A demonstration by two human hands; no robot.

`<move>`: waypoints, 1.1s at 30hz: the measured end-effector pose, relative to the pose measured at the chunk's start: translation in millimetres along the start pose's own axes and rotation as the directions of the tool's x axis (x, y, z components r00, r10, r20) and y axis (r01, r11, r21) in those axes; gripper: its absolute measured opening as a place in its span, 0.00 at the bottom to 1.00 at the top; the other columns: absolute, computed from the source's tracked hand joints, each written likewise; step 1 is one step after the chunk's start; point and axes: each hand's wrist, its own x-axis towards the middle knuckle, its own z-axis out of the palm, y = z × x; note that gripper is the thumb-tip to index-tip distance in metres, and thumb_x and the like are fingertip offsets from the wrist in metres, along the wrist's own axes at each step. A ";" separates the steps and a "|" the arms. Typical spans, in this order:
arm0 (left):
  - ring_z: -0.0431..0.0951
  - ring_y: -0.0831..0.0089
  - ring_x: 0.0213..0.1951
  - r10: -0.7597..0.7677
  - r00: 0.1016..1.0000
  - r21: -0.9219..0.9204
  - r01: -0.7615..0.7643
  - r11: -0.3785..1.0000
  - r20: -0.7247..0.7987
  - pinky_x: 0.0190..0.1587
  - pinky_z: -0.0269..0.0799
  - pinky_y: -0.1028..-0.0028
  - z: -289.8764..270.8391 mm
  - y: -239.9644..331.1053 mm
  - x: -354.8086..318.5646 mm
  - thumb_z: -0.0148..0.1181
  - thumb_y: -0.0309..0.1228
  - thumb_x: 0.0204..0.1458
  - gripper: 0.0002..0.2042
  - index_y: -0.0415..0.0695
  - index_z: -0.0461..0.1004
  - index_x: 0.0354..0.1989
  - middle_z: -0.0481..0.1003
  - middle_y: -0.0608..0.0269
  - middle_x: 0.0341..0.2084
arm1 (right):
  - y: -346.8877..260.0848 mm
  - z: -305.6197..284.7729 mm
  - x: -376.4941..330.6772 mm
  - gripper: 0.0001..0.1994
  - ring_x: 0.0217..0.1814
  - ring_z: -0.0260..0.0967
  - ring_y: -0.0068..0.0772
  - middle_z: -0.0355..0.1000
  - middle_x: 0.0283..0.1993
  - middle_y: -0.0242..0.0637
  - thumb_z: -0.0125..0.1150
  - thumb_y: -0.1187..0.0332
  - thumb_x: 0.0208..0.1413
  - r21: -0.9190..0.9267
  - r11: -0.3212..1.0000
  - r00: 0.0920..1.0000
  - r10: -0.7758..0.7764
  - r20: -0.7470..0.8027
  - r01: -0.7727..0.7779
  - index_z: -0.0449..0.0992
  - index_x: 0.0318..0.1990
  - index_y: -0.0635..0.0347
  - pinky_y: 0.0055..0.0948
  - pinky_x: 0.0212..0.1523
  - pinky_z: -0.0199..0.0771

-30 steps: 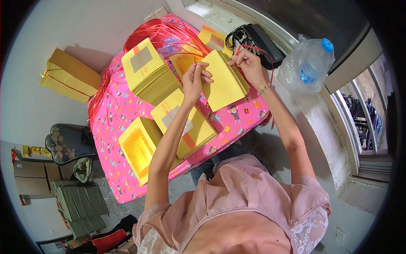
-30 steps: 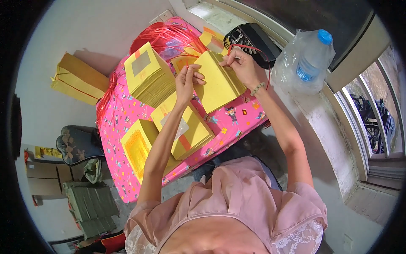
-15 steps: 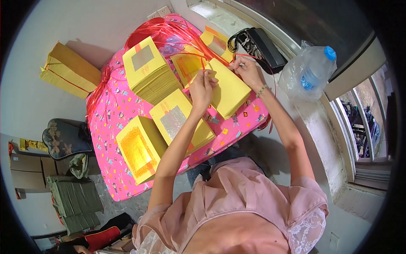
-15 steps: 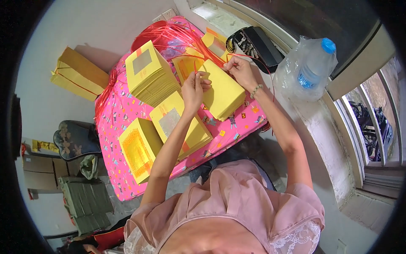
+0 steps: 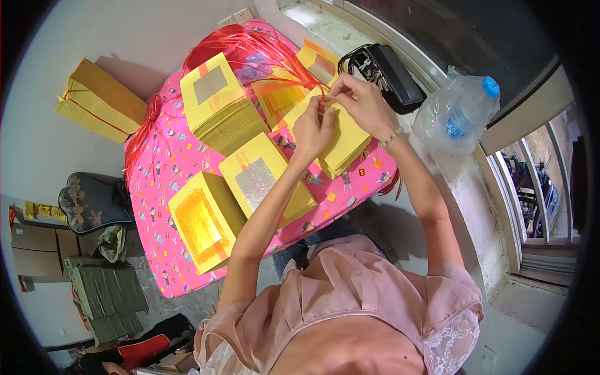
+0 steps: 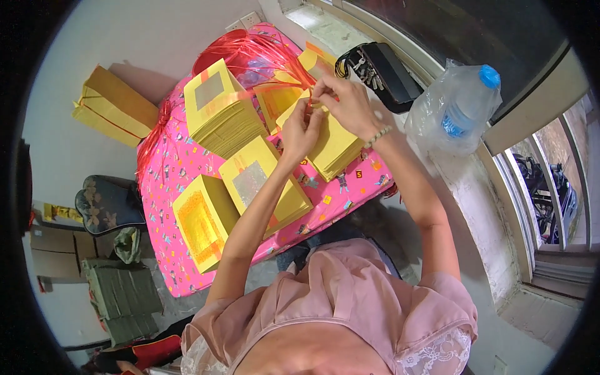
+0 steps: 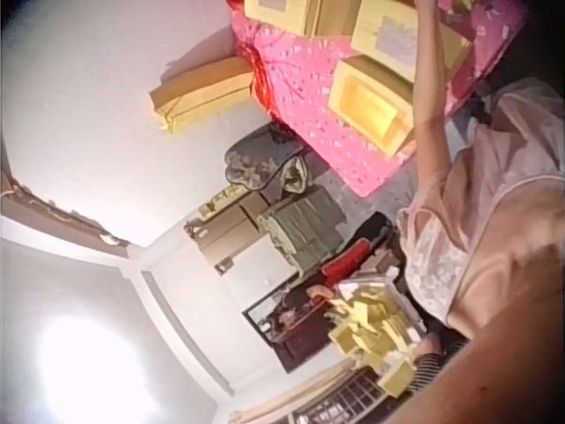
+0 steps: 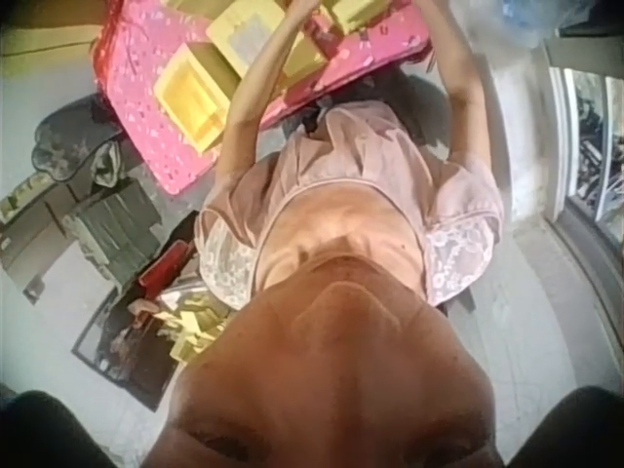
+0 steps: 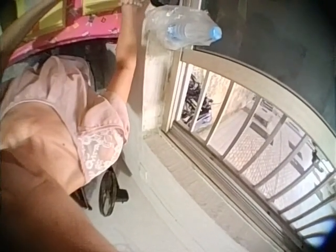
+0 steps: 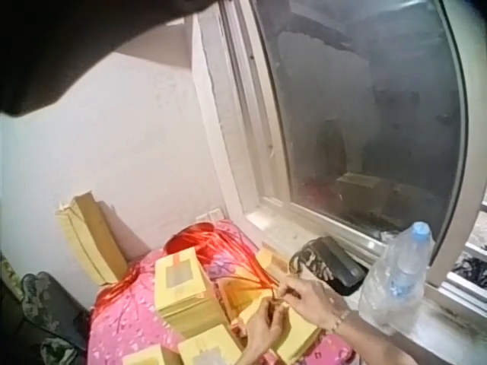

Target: Bundling and tying stacks of yellow joss paper with red ribbons.

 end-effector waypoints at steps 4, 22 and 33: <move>0.79 0.56 0.27 -0.082 0.996 0.046 0.081 0.996 0.035 0.31 0.71 0.62 4.8 7.5 -8.7 0.58 0.33 0.52 0.13 0.44 0.72 0.45 0.78 0.58 0.26 | -11.3 6.4 -13.9 0.04 0.35 0.78 0.34 0.76 0.31 0.39 0.58 0.77 0.51 0.124 0.988 0.996 0.088 0.013 -0.089 0.72 0.35 0.64 0.30 0.37 0.75; 0.78 0.55 0.35 -0.061 0.994 -0.006 0.062 0.998 0.087 0.40 0.72 0.63 8.6 6.0 -8.0 0.49 0.34 0.61 0.11 0.44 0.77 0.44 0.79 0.56 0.33 | 61.9 19.3 -0.5 0.10 0.29 0.67 0.11 0.73 0.29 0.26 0.60 0.62 0.60 0.589 0.651 0.877 0.391 0.280 -0.479 0.76 0.35 0.60 0.14 0.32 0.67; 0.77 0.61 0.42 0.207 0.978 0.061 -0.206 0.977 -0.019 0.48 0.71 0.69 -13.9 -22.7 -28.3 0.56 0.23 0.55 0.09 0.40 0.79 0.42 0.80 0.55 0.40 | 90.4 40.2 -23.0 0.11 0.26 0.73 0.38 0.68 0.28 0.42 0.56 0.67 0.59 0.113 0.946 0.893 0.323 -0.315 -0.302 0.67 0.30 0.65 0.35 0.29 0.68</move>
